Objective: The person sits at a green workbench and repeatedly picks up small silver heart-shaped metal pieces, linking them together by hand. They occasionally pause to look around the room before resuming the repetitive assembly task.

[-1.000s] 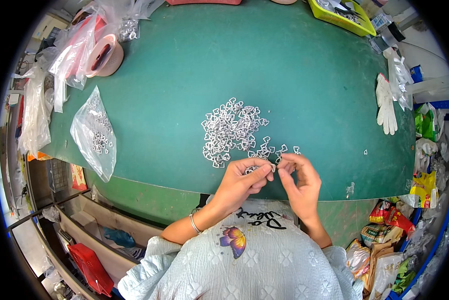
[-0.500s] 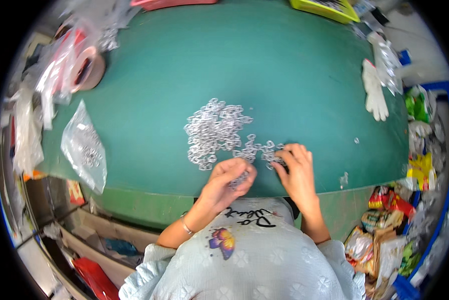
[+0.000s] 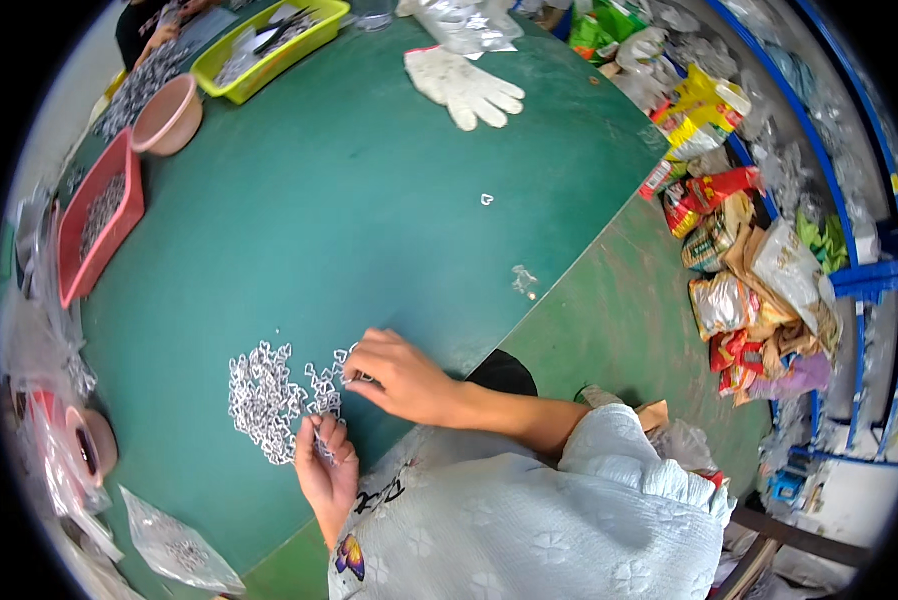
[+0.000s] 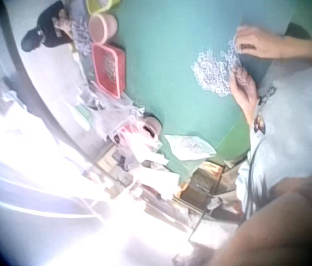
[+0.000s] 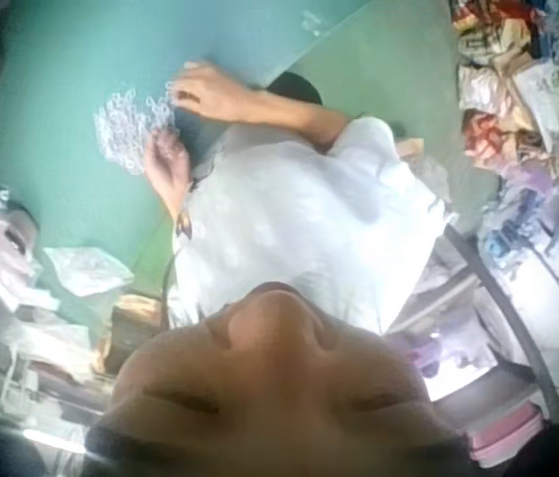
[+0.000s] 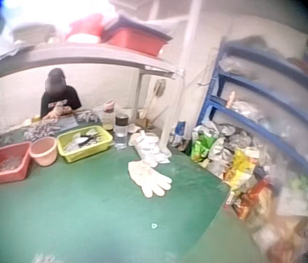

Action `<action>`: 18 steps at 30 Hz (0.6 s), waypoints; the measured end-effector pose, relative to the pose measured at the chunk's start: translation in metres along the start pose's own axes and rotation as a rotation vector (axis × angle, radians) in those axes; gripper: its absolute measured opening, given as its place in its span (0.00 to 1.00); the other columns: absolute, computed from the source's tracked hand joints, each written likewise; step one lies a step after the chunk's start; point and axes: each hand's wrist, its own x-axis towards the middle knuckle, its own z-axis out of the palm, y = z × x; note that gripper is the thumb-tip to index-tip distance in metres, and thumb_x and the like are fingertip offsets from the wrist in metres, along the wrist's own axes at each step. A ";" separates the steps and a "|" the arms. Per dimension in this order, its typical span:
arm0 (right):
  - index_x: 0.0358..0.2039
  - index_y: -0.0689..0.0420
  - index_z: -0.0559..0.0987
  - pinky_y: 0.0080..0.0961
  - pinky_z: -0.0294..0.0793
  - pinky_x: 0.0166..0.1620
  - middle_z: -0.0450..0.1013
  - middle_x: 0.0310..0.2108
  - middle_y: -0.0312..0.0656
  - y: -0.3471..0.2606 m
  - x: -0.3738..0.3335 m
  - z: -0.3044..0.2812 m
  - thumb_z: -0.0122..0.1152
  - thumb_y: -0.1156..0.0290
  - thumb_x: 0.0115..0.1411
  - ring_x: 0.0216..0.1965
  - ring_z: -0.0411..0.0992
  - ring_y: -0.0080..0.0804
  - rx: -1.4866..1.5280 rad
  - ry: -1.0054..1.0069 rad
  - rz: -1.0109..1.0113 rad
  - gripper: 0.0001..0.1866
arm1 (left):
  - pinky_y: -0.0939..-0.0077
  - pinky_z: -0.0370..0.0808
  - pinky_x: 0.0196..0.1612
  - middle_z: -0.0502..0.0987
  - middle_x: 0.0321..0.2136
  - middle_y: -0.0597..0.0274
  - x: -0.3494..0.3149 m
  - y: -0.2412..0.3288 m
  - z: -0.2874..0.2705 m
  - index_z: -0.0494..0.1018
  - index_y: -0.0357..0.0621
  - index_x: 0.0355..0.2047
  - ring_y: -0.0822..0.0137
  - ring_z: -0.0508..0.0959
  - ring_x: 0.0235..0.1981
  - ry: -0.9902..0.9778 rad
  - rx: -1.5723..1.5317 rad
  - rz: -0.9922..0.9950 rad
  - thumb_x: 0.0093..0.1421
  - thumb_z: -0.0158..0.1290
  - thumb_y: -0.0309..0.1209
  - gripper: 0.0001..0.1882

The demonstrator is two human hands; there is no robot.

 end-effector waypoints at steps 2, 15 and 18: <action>0.28 0.59 0.73 0.32 0.65 0.36 0.69 0.25 0.41 -0.003 -0.001 0.007 0.59 0.75 0.48 0.32 0.65 0.38 0.126 0.032 0.035 0.06 | 0.88 0.60 0.17 0.61 0.21 0.66 -0.002 0.000 -0.004 0.65 0.38 0.32 0.78 0.60 0.18 0.005 0.020 0.016 0.62 0.43 0.31 0.08; 0.31 0.60 0.77 0.25 0.67 0.33 0.73 0.27 0.41 -0.015 -0.004 0.000 0.58 0.75 0.51 0.29 0.69 0.32 0.407 -0.080 0.137 0.06 | 0.89 0.53 0.15 0.58 0.17 0.71 -0.005 -0.007 0.006 0.67 0.39 0.32 0.80 0.56 0.15 0.054 0.251 0.156 0.62 0.45 0.33 0.09; 0.32 0.60 0.78 0.20 0.66 0.31 0.74 0.27 0.37 -0.017 -0.005 -0.008 0.60 0.73 0.51 0.27 0.69 0.22 0.561 -0.199 0.258 0.08 | 0.90 0.52 0.15 0.59 0.17 0.72 -0.008 -0.008 0.007 0.67 0.40 0.33 0.81 0.56 0.16 0.000 0.398 0.211 0.61 0.47 0.32 0.07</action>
